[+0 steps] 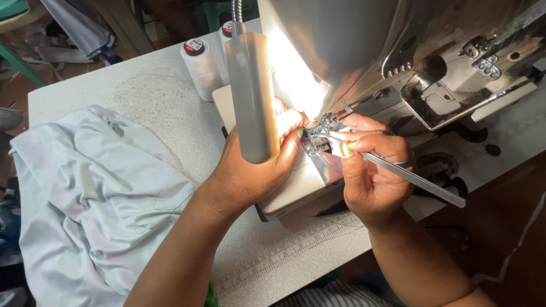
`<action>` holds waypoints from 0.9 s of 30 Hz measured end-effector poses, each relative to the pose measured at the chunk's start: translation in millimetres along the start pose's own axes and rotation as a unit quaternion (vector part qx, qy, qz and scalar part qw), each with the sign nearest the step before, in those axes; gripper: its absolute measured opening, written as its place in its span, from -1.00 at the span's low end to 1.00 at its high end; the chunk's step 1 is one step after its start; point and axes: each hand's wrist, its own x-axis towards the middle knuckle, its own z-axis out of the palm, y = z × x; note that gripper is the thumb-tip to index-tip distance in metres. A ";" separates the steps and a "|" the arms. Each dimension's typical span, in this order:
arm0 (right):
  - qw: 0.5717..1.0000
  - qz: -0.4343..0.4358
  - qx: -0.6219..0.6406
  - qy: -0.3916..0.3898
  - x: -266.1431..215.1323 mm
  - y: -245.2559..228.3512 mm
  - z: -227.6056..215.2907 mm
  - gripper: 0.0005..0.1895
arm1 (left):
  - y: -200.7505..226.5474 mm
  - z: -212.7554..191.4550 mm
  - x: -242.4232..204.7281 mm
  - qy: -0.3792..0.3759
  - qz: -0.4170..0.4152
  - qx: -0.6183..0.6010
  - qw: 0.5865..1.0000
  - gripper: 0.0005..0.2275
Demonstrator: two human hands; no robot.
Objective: The person threads a sewing machine using a small metal tool to guide the thread through the needle area. They repeatedly pull the thread, adjust its path with the tool, and use scissors to trim excess thread.
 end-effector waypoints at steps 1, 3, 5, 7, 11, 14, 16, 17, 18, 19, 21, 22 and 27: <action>1.000 0.000 0.000 0.000 0.1 0.0 -0.2 -0.95 | 0.8 -0.3 -0.2 0.000 0.000 0.000 1.000 -0.87; 1.000 0.001 0.003 -0.005 0.3 0.0 -0.7 -0.95 | 2.6 -0.8 -0.6 -0.019 -0.019 0.013 1.000 -0.85; 1.000 -0.001 0.001 -0.006 0.3 0.2 -1.2 -0.95 | 14.7 -3.1 2.1 -0.011 -0.028 0.001 1.000 -0.88; 1.000 -0.002 -0.001 -0.008 0.5 0.7 -1.8 -0.96 | 17.5 -0.5 1.8 -0.002 -0.038 -0.010 0.999 -0.88; 1.000 -0.002 0.007 -0.017 0.9 0.2 -2.8 -0.95 | 17.1 6.0 -2.3 0.009 0.053 0.135 0.989 -0.95; 1.000 -0.002 0.003 -0.021 0.9 0.6 -4.7 -0.95 | 22.9 6.4 -1.4 0.029 0.087 0.166 0.982 -0.94; 1.000 0.000 0.002 -0.025 -0.7 0.7 -6.1 -0.94 | 25.0 8.6 -2.4 0.048 0.111 0.190 0.974 -0.92; 1.000 0.003 0.004 -0.023 -1.1 0.9 -6.4 -0.95 | 25.4 10.2 -2.7 0.053 0.107 0.188 0.975 -0.95; 1.000 0.006 0.006 -0.022 -1.4 1.1 -6.8 -0.95 | 25.7 11.9 -3.0 0.058 0.104 0.187 0.975 -0.93; 1.000 0.006 0.007 -0.022 -1.0 0.1 -7.5 -0.95 | 27.3 12.4 -3.1 0.058 0.104 0.187 0.975 -0.93; 0.999 0.013 0.021 -0.030 0.3 -1.4 -8.7 -0.93 | 30.3 13.5 -3.0 0.089 0.097 0.186 0.974 -0.90; 0.999 0.012 0.022 -0.031 0.6 -1.8 -9.4 -0.93 | 31.8 14.3 -3.3 0.090 0.097 0.187 0.973 -0.90; 0.999 0.003 0.021 -0.040 2.9 -4.5 -12.2 -0.94 | 36.9 15.9 -4.1 0.115 0.095 0.297 0.943 -0.92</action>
